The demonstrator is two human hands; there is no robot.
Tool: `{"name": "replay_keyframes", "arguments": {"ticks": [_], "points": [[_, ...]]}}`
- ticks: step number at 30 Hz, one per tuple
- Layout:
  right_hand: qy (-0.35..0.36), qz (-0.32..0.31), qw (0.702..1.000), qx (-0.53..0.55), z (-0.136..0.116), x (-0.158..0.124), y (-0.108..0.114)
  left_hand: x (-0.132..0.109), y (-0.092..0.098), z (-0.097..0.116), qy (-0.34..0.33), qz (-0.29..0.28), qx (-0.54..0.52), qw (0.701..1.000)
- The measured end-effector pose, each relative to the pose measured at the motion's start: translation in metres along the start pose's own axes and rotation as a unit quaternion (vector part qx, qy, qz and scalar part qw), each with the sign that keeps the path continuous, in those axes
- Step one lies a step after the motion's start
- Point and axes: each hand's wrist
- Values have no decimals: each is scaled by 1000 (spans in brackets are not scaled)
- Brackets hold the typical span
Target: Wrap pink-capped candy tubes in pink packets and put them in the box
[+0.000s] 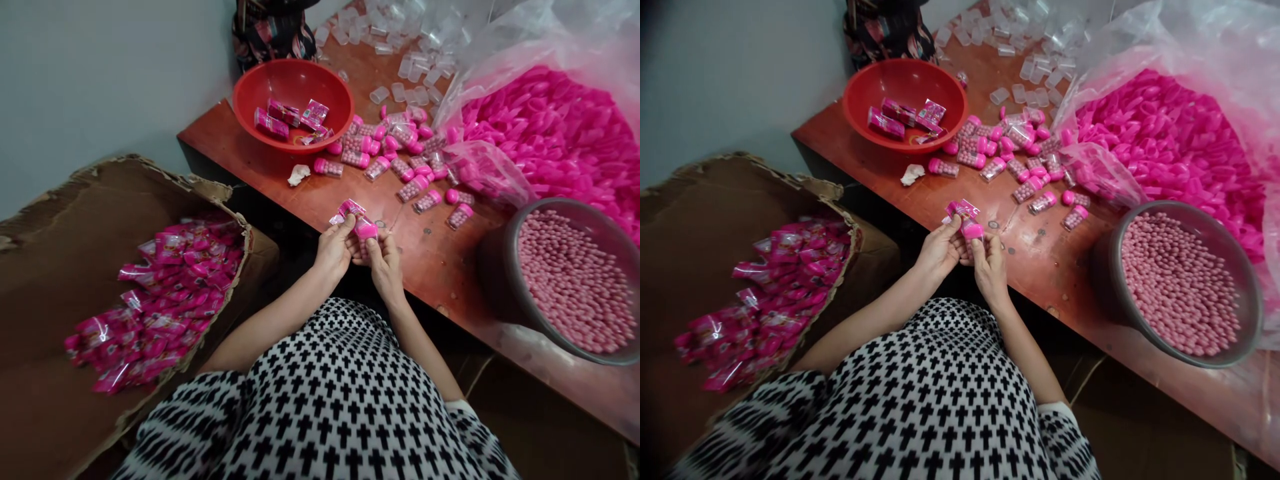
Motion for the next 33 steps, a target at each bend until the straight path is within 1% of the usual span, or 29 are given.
{"name": "replay_keyframes", "arguments": {"ticks": [2,4,8,12,15,18,20,22,24,26,27,28,31,33], "points": [[-14,39,999,19,-1,1,-1,0,1,1,-17,-13,25,999],[-24,55,997,38,-3,2,-3,1,2,4,-32,-36,53,997],[-8,88,995,55,-3,3,-5,2,2,7,-38,-80,100,991],[20,110,993,40,3,2,-7,3,-2,5,-25,-82,117,989],[27,122,991,37,5,2,-7,5,-2,4,-7,-86,137,987],[0,96,990,99,4,7,-4,9,1,7,-10,-105,168,980],[-34,65,984,163,3,10,-2,13,3,11,-23,-116,197,973],[-55,51,978,196,1,12,0,14,4,13,-41,-114,231,965],[-38,69,982,171,0,13,1,13,4,14,-52,-108,256,959],[-1,98,988,120,-1,12,2,11,2,14,-51,-105,259,959],[8,102,989,107,-1,12,2,9,1,13,-47,-103,255,960],[4,96,990,108,-1,12,3,8,1,12,-45,-100,250,962],[-42,50,986,153,-2,12,4,5,-1,10,-52,-96,228,968],[-43,46,986,155,-3,11,4,5,-1,9,-55,-98,215,970]]}}
Point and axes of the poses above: each hand's wrist, its own x-axis towards the middle knuckle, its own y-axis out of the back of the hand, z = x × y, and after that the axes turned 5 degrees about y, right-handed
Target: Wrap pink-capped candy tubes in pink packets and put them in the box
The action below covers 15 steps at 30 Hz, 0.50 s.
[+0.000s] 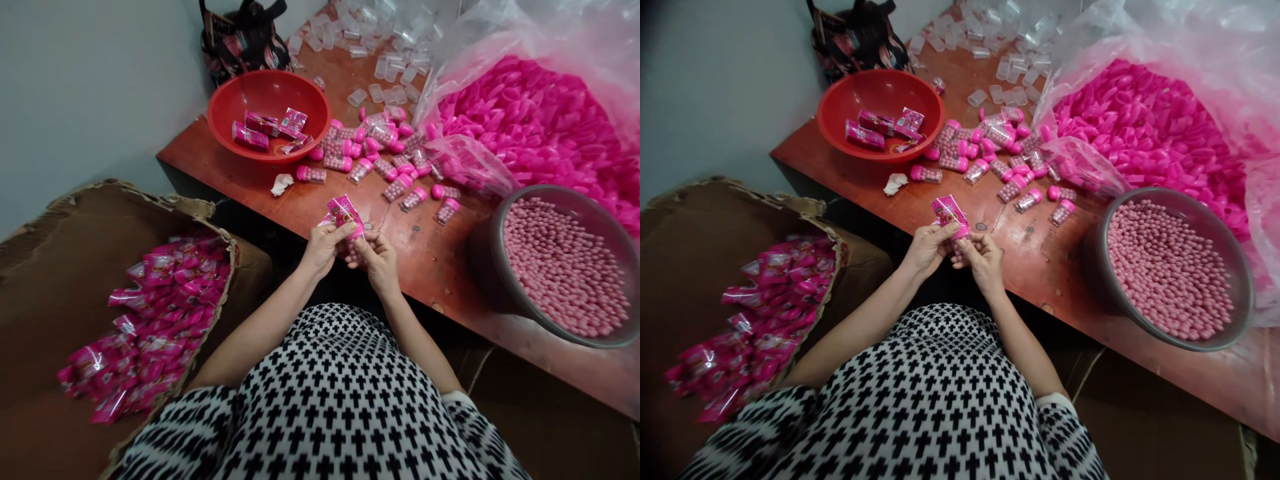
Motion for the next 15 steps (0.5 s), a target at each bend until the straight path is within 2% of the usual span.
{"name": "replay_keyframes", "arguments": {"ticks": [4,9,15], "points": [[57,31,997,-46,0,-2,-1,0,2,-1,-2,11,25,1000],[-4,18,999,30,5,-2,-3,-4,6,-4,12,-15,44,999],[21,30,999,15,13,-6,-4,-4,7,-10,-5,35,-12,999]]}}
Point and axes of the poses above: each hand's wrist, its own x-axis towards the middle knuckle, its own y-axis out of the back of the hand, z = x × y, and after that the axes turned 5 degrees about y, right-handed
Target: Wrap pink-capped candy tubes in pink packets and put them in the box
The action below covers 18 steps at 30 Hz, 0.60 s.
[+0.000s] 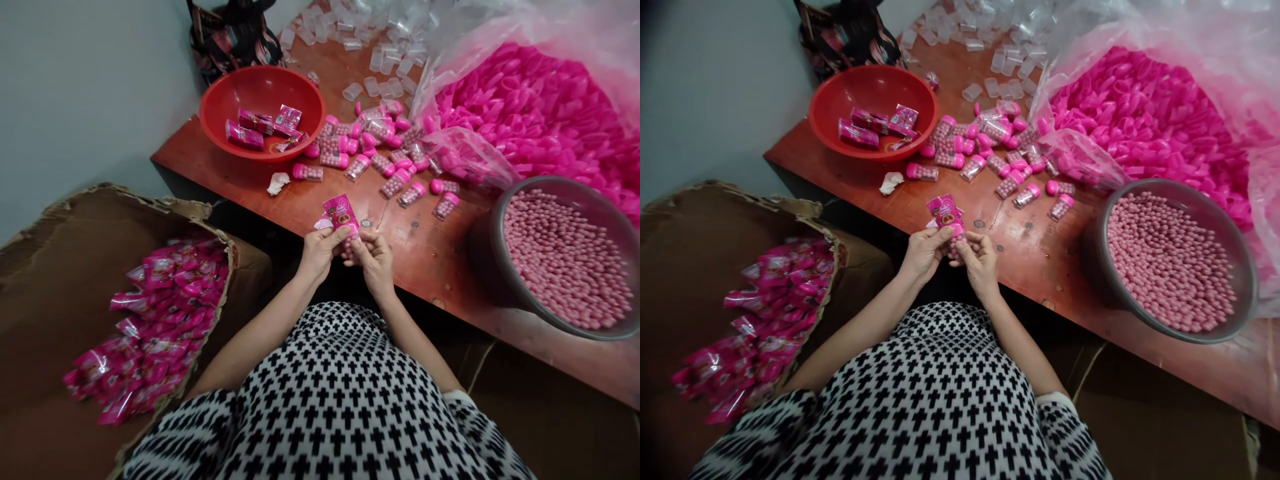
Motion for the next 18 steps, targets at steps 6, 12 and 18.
{"name": "replay_keyframes", "arguments": {"ticks": [6,12,18], "points": [[76,42,994,-61,2,-6,1,-6,-9,-8,-25,44,-9,999],[-47,-8,997,53,2,-3,4,-10,-3,-9,-28,31,4,999],[54,57,997,-14,5,-11,1,-8,1,-14,-4,20,37,999]]}}
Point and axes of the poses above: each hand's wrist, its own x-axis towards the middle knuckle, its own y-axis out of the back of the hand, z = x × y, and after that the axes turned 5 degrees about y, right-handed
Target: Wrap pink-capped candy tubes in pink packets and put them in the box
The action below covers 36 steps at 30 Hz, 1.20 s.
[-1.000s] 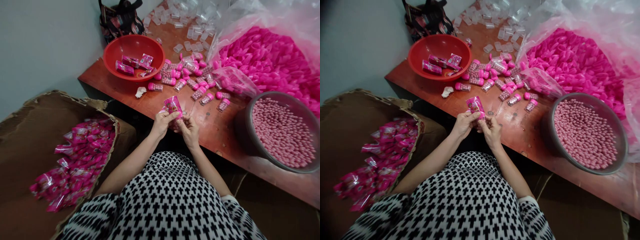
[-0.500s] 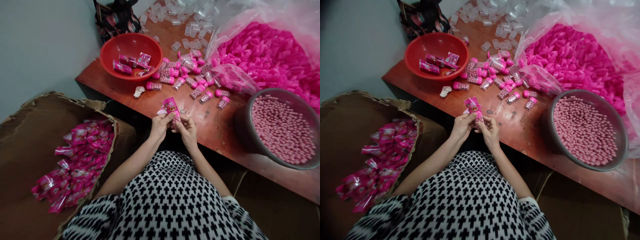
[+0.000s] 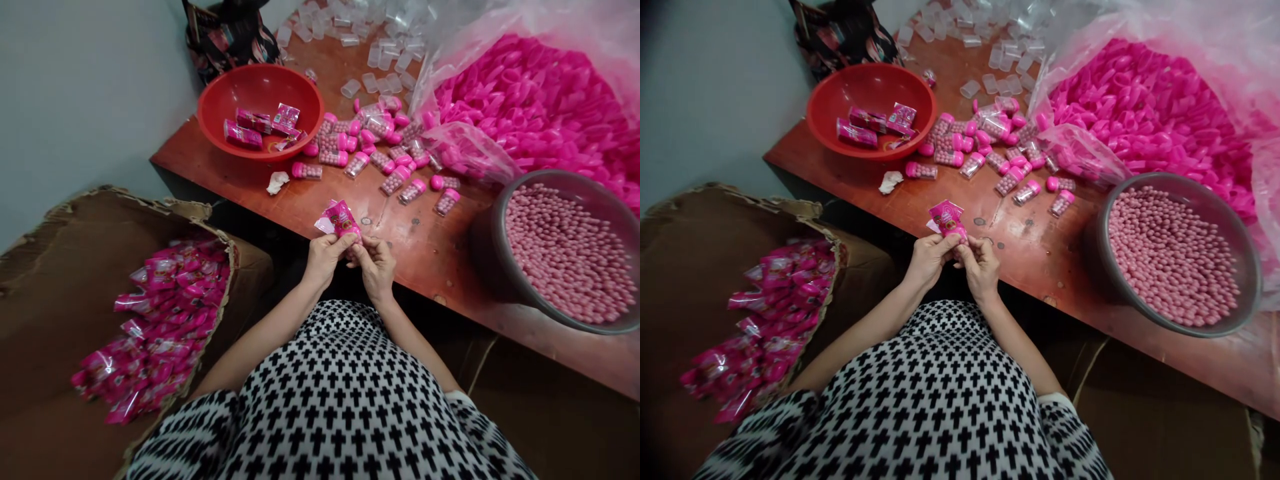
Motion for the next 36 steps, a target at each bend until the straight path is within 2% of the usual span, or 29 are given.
{"name": "replay_keyframes", "arguments": {"ticks": [3,6,9,12,17,24,26,28,31,34,36], "points": [[-15,-6,1000,5,1,-1,0,-5,-2,-2,-6,15,-5,1000],[-40,-15,999,19,2,1,1,-8,-4,-1,3,-16,-69,997],[-23,-18,1000,6,1,1,2,-5,-4,2,19,-32,-92,995],[0,-18,1000,-15,0,-2,0,-2,-5,2,31,-18,-75,997],[2,-12,999,-38,5,-3,1,-6,-9,-6,10,41,-73,996],[76,-29,977,-197,9,-8,11,-12,-9,-9,29,39,-102,994],[57,-31,984,-166,6,-8,9,-10,-7,-7,27,36,-93,995],[8,-33,996,-78,3,-7,6,-7,-3,-5,33,18,-78,996],[-71,-17,997,39,2,-5,1,-5,6,-4,55,-22,-65,996],[-105,3,992,69,3,-5,1,-6,12,-3,82,-54,-48,994],[-82,3,996,40,4,-6,2,-8,11,-2,77,-48,-42,995]]}}
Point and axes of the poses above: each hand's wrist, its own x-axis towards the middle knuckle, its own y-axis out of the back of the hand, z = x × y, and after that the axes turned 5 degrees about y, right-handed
